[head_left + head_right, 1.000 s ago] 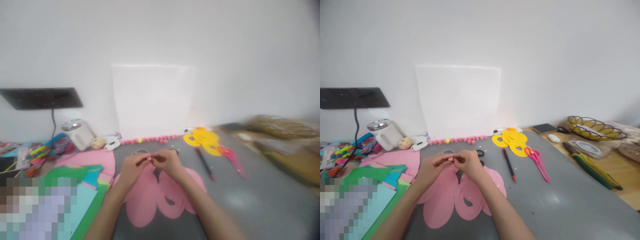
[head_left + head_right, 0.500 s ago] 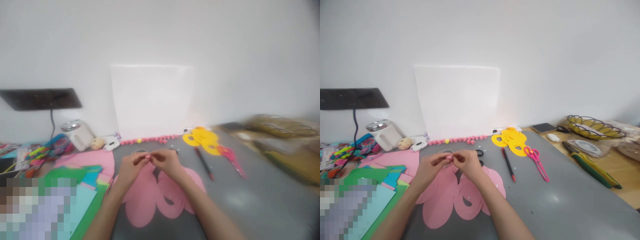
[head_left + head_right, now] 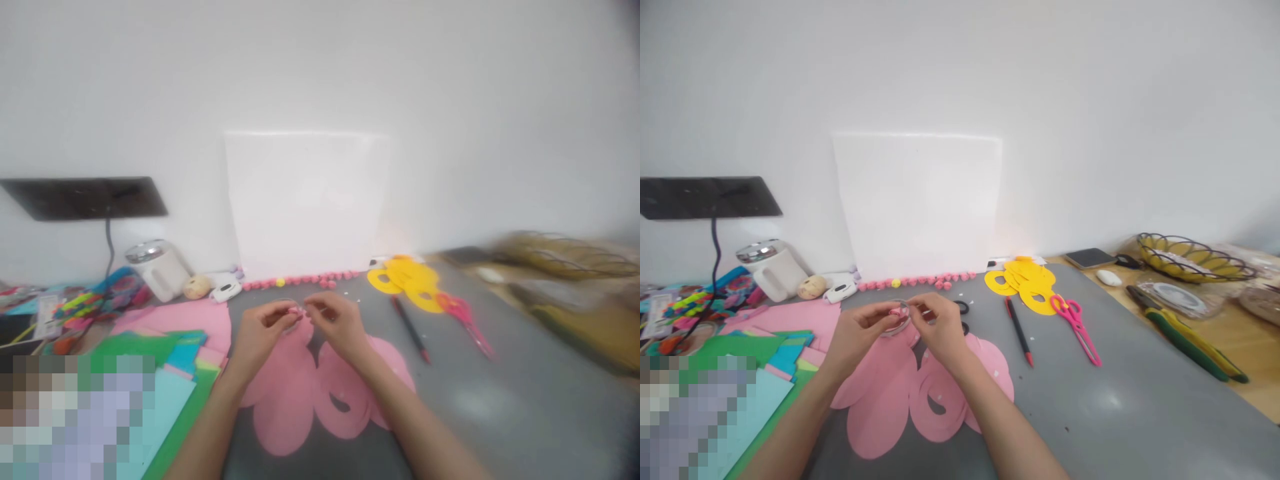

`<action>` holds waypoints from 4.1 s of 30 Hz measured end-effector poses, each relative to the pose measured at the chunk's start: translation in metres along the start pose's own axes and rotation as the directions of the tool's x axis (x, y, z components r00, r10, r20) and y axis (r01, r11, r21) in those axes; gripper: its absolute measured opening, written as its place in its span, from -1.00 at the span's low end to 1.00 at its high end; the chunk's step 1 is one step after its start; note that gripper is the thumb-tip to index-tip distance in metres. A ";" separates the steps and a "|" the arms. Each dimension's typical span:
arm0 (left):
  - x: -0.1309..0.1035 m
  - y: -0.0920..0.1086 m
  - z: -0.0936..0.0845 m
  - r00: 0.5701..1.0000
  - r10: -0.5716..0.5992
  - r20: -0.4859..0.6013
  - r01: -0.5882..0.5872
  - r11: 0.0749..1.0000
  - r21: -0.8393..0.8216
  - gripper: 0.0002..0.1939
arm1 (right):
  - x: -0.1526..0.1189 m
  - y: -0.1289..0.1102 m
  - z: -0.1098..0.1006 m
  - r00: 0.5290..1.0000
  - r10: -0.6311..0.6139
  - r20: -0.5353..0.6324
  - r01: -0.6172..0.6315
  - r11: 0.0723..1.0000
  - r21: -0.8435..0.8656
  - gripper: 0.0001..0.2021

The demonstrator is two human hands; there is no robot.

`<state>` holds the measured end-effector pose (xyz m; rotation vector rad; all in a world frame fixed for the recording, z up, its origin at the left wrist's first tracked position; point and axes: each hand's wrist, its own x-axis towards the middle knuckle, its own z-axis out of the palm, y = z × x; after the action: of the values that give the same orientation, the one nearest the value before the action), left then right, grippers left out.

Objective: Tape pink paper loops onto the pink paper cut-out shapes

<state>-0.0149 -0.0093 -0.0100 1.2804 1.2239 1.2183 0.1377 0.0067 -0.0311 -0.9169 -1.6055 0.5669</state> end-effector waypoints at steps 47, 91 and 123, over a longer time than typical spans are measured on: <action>0.001 -0.002 -0.002 0.985 -0.101 0.137 0.140 0.939 -0.314 -0.83 | -0.008 0.005 0.006 0.923 -0.383 0.045 0.380 0.884 -0.271 -0.87; -0.002 -0.001 -0.005 0.957 0.263 0.121 -0.285 0.932 0.225 -0.90 | 0.001 -0.011 -0.002 0.978 0.194 0.076 -0.201 0.975 0.092 -0.91; -0.004 0.005 -0.009 0.976 0.134 0.169 -0.154 0.981 0.114 -0.87 | 0.006 -0.015 -0.010 0.899 0.366 0.240 -0.418 0.882 0.218 -0.90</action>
<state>-0.0238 -0.0134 -0.0046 1.5535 1.1209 1.1286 0.1432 0.0017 -0.0139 -1.0138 -1.4676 1.1608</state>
